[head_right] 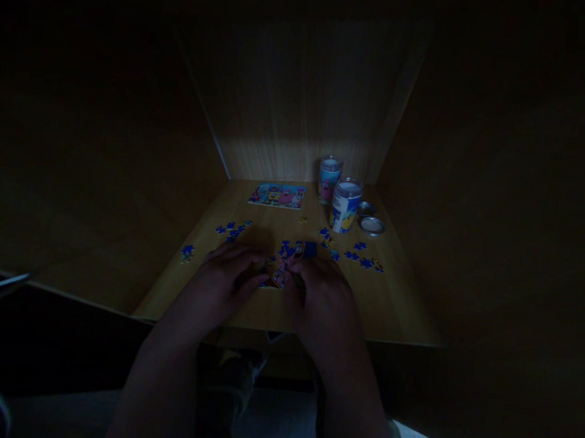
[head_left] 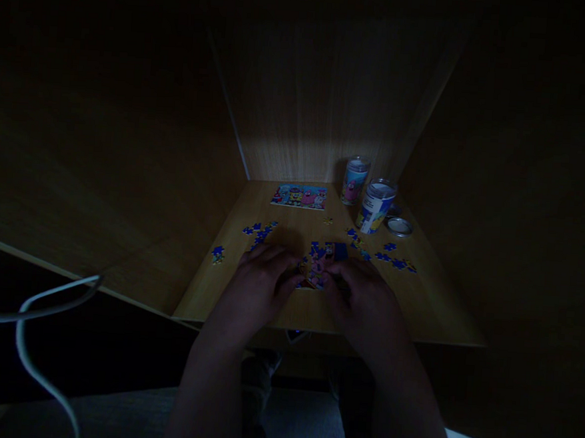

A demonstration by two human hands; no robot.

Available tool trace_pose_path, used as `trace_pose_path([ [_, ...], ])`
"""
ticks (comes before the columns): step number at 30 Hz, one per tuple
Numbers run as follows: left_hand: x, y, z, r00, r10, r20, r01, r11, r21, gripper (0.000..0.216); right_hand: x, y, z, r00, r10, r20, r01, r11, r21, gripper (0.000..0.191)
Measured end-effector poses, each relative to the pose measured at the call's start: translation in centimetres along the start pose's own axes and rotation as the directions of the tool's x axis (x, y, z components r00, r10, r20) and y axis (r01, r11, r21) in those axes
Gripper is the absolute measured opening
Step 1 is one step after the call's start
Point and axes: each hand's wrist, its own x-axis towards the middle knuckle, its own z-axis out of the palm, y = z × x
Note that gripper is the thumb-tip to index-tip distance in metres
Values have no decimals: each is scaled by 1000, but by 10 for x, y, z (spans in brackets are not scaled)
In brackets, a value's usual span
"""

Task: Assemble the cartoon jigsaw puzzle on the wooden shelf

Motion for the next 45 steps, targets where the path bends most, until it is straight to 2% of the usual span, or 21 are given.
trace_pose_path([
  [6,4,2,-2,997,52,50,-51,998,-33,25,0,1,-1,1000,-14,13,14,1000,8,8],
  [10,5,1,-1,996,67,52,-63,996,-64,19,0,-1,-2,1000,-3,21,3,1000,8,9],
  [21,4,2,-2,998,29,59,-27,999,-33,13,0,1,-1,1000,-10,22,10,1000,-3,8],
  [27,0,-1,2,998,-66,-3,66,996,-54,15,0,-1,-2,1000,-8,22,8,1000,6,9],
  [45,4,-2,0,998,58,23,-56,995,-87,10,0,-1,-1,1000,-2,16,2,1000,4,9],
])
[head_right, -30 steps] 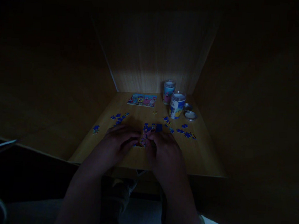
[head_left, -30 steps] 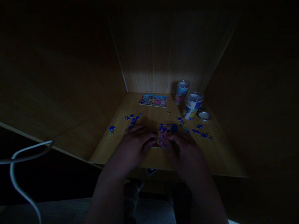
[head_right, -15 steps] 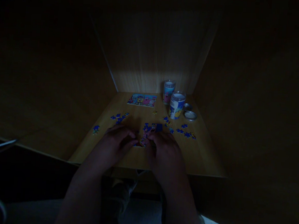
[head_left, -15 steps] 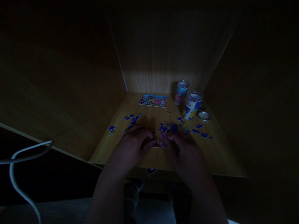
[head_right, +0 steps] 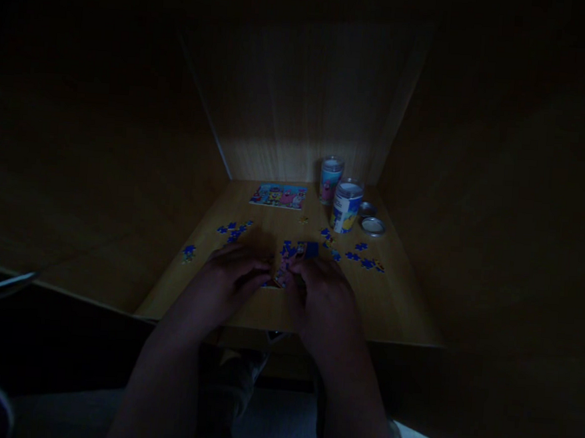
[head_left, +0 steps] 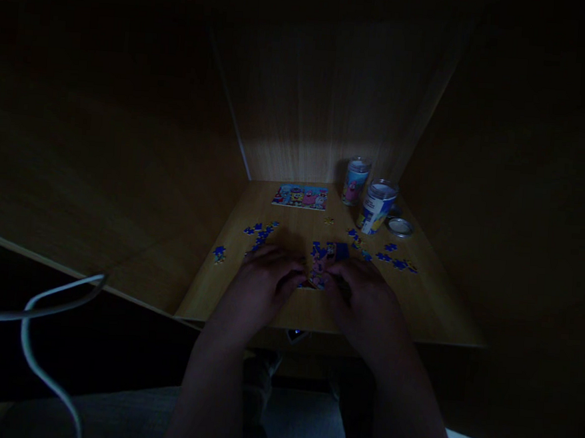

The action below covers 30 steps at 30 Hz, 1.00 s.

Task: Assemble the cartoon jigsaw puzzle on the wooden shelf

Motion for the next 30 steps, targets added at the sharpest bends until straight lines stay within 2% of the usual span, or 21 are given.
trace_pose_path([
  [6,-1,1,0,1000,-2,10,2,1000,7,13,0,2,1,1000,-5,5,5,1000,-8,9],
  [13,-5,0,3,994,-95,-47,96,995,28,30,0,2,0,1000,-5,18,5,1000,-1,8],
  [18,-3,1,1,999,-52,-17,52,999,8,18,0,3,1,1000,-16,9,16,1000,-7,9],
  [30,-2,1,0,999,-37,-7,37,999,-28,16,0,0,0,1000,7,14,-8,1000,3,9],
])
